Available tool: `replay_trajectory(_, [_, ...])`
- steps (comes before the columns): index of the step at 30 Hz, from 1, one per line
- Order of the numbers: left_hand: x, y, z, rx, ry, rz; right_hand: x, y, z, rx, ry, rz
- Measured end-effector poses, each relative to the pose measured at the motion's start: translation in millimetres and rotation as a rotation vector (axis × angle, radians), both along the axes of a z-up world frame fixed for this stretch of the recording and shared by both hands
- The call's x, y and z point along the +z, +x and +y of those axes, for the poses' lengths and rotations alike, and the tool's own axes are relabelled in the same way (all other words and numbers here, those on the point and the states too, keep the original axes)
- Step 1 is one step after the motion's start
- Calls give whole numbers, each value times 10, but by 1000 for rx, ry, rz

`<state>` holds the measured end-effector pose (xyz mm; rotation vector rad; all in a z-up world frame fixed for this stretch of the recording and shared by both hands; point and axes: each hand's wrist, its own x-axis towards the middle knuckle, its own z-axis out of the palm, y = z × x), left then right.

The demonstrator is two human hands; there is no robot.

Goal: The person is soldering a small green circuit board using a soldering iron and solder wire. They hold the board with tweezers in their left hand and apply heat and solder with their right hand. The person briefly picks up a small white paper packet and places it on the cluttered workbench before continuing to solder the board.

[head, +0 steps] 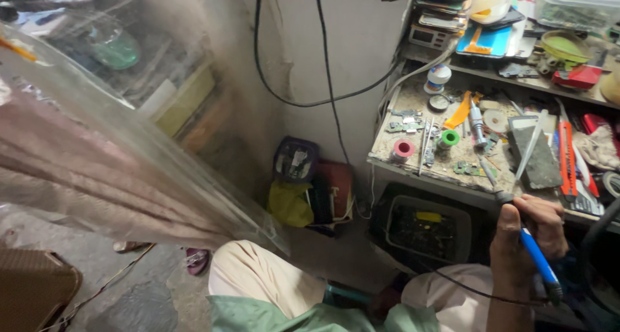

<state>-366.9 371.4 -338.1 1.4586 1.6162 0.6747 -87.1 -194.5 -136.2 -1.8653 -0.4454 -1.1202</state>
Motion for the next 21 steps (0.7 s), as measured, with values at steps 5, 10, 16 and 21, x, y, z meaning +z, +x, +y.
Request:
replay_trajectory(5, [26,183,-132,-46,12,20,-50,31,-52,-10,-28,-6])
replay_trajectory(10, [109,347,-323,-53,17,78,-55,31,-43,-27,-16,22])
replay_trajectory(16, [301,489,-679,-76,98,208,-15,25,-33,-23,-1,38])
replay_trajectory(21, [231,358,-615,-295,683,277,-7,32,-56,5,-2,29])
